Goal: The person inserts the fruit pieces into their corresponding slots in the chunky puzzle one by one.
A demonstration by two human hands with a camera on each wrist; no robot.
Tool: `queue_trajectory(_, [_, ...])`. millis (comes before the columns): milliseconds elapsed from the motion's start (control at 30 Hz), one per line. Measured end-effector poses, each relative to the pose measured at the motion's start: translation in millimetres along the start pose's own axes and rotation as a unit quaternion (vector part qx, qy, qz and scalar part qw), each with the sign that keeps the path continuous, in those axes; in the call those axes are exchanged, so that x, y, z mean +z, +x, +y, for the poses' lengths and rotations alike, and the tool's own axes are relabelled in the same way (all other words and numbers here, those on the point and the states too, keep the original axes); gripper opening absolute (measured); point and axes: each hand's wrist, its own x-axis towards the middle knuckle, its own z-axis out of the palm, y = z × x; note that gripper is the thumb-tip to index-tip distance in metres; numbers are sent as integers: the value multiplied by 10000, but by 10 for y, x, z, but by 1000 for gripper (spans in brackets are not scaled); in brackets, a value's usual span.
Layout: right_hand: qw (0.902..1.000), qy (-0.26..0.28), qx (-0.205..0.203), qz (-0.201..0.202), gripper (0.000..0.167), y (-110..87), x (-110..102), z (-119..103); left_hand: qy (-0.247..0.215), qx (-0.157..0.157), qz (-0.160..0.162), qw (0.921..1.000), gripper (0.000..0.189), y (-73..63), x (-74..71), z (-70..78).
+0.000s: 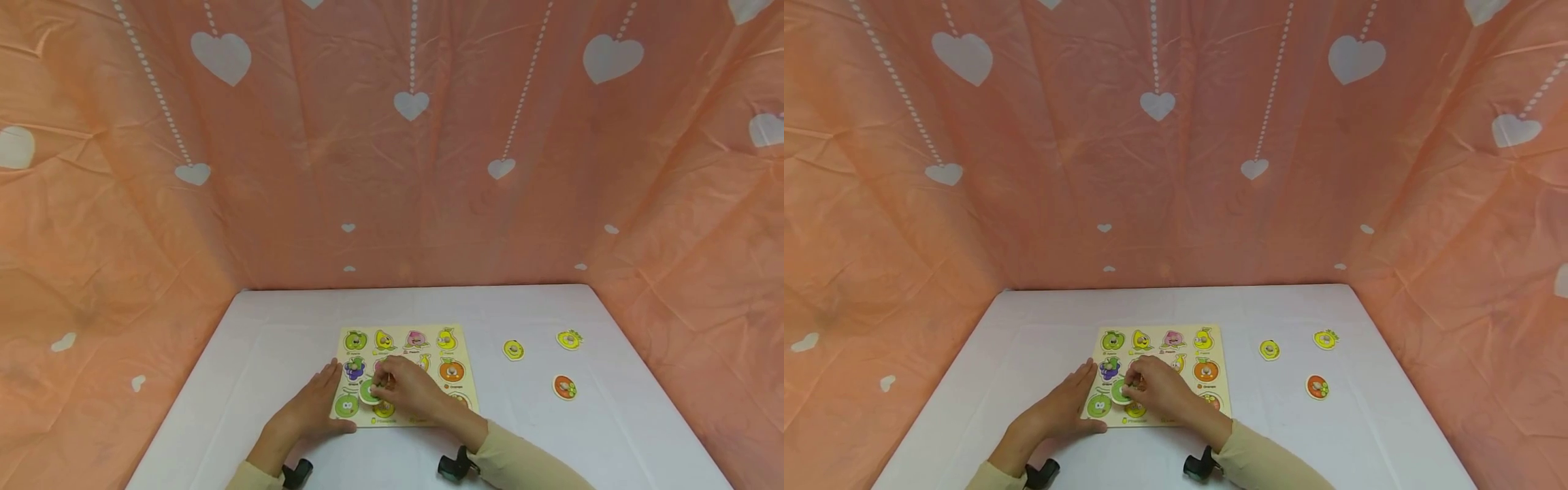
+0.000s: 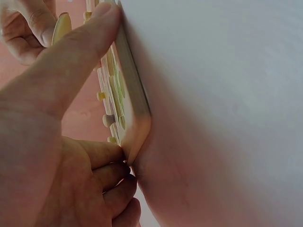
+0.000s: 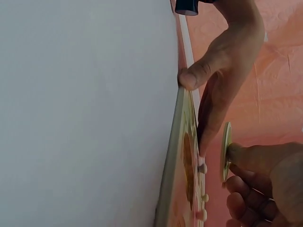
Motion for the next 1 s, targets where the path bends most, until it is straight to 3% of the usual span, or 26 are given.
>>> queue_trajectory(400, [9995,162,37,-282,12,70,132,-83,61,-57,-129,9999,123,30,17,-41])
queue_trajectory(667, [9992,109,-204,-318,11,161,210,-113,55,-30,-96,9999,123,36,14,-41])
queue_trajectory(1000, [9989,176,-71,-417,12,242,310,-154,-16,37,-70,10000,122,22,-9,-23])
